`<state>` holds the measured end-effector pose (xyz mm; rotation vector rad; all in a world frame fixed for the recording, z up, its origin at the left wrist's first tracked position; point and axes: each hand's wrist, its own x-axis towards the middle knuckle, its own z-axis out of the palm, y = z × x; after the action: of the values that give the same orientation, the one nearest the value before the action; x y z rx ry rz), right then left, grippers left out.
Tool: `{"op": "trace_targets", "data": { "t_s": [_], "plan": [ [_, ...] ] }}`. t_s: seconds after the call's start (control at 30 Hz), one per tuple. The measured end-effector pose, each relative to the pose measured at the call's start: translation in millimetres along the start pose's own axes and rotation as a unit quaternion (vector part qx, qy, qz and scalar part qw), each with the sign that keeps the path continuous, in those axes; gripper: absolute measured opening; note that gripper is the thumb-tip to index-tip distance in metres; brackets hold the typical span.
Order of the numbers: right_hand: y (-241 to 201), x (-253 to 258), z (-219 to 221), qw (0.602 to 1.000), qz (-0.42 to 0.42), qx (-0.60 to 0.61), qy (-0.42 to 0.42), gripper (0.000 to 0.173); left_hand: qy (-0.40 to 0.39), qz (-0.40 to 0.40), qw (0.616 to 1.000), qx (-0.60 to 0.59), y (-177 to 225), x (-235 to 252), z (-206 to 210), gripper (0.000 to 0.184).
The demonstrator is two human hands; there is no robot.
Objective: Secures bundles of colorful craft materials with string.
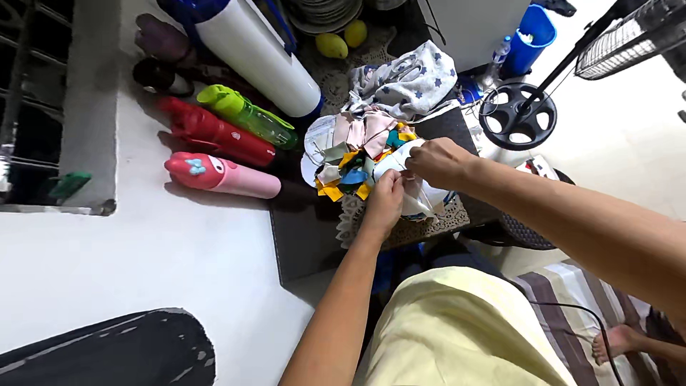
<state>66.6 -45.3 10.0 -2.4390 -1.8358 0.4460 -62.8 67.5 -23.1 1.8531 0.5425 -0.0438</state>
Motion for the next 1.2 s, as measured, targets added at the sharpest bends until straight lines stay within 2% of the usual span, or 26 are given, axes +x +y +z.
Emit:
{"op": "trace_targets", "data": {
  "t_s": [0.1, 0.17, 0.23, 0.33, 0.47, 0.6, 0.7, 0.77, 0.83, 0.93, 1.07, 1.13, 1.2],
  "plan": [
    [3.4, 2.9, -2.2, 0.998, -0.038, -0.04, -0.001, 0.014, 0.033, -0.006, 0.997, -0.067, -5.4, -4.2, 2.8, 0.02],
    [7.8, 6.8, -6.9, 0.998, -0.049, -0.045, -0.015, 0.014, 0.052, -0.007, 0.997, -0.058, -8.1, -6.5, 4.7, 0.017],
    [10.1, 10.7, -14.0, 0.998, -0.042, -0.04, -0.04, 0.012, 0.062, 0.0, 0.998, 0.031, -9.6, -9.3, 5.1, 0.016],
    [7.7, 20.9, -21.2, 0.996, -0.014, -0.045, -0.079, 0.009, 0.032, 0.006, 0.982, 0.185, -8.4, -13.5, 8.2, 0.019],
    [4.8, 34.2, -17.6, 0.996, -0.022, -0.052, -0.074, 0.009, 0.003, 0.055, 0.95, 0.309, -3.9, -17.3, 20.0, 0.021],
    [13.0, 45.1, -11.2, 0.995, -0.061, -0.061, -0.059, 0.009, 0.012, 0.11, 0.945, 0.309, -8.2, -17.0, 36.3, 0.018],
    [17.4, 49.6, -10.5, 0.994, -0.06, -0.057, -0.066, 0.008, -0.002, 0.119, 0.944, 0.307, -6.4, -17.7, 40.1, 0.017],
    [16.6, 46.4, -13.7, 0.997, -0.037, -0.035, -0.06, 0.009, -0.019, 0.129, 0.942, 0.31, -4.9, -16.8, 33.3, 0.021],
    [14.6, 40.9, -25.1, 0.995, 0.041, 0.024, -0.086, 0.01, -0.012, 0.171, 0.935, 0.311, -6.7, -12.8, 23.5, 0.022],
    [26.9, 34.2, -28.2, 0.961, 0.154, 0.199, -0.115, 0.017, -0.021, 0.181, 0.951, 0.25, -6.8, -5.8, 15.6, 0.021],
    [32.2, 22.6, -7.5, 0.857, 0.247, 0.449, -0.057, 0.012, -0.042, 0.098, 0.986, 0.131, -0.2, -1.8, 8.4, 0.022],
    [24.8, 13.9, 2.3, 0.818, 0.264, 0.511, -0.028, 0.009, -0.069, 0.052, 0.993, 0.08, 4.5, -1.3, 1.9, 0.021],
    [19.5, 7.7, 16.0, 0.813, 0.243, 0.528, 0.017, 0.01, -0.098, 0.006, 0.994, 0.051, 12.5, 1.5, -4.1, 0.017]
  ]
}}
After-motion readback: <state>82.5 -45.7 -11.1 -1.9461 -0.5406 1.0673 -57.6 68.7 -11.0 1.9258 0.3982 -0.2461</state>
